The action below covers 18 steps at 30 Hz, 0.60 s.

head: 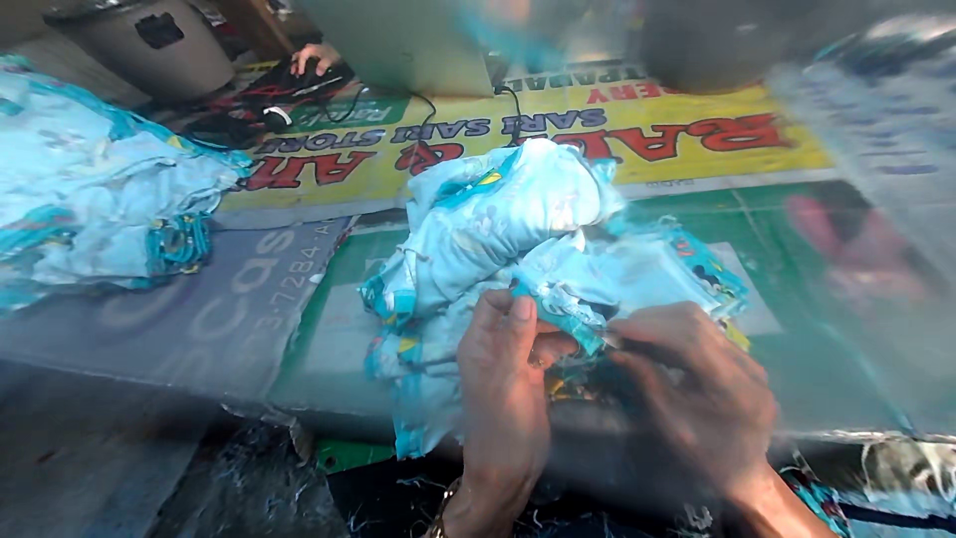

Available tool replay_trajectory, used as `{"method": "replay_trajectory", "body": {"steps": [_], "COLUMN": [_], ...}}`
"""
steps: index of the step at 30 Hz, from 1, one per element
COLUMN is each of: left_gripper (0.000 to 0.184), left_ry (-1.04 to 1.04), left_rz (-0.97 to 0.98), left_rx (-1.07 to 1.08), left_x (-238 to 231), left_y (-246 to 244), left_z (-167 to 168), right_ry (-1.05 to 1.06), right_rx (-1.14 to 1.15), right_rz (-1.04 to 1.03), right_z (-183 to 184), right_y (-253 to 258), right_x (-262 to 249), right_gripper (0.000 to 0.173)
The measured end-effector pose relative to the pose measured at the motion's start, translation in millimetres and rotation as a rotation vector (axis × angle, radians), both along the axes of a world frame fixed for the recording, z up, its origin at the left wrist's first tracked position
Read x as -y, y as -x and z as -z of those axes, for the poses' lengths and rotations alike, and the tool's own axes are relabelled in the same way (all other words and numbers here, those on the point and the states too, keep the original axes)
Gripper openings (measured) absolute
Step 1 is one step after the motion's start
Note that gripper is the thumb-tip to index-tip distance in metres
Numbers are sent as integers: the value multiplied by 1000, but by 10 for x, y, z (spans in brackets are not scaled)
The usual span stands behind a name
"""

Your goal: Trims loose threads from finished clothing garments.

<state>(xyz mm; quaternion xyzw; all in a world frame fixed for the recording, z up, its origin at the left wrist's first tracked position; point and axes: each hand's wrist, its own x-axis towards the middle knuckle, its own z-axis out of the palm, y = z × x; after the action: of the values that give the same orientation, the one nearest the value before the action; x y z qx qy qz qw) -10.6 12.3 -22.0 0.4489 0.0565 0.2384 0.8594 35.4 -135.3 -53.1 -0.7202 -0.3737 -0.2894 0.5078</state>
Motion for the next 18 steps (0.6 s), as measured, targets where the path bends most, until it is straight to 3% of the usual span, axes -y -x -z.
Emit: {"method": "replay_trajectory", "body": {"steps": [18], "left_gripper": [9], "left_ry": [-315], "left_rz": [-69], "left_rx": [122], "left_x": [31], "left_y": [19], "left_z": [62], "right_ry": [170], "right_rx": [86], "right_rz": [248], "right_z": [-104], "right_y": [74], "right_x": [24], "right_gripper": [18]}}
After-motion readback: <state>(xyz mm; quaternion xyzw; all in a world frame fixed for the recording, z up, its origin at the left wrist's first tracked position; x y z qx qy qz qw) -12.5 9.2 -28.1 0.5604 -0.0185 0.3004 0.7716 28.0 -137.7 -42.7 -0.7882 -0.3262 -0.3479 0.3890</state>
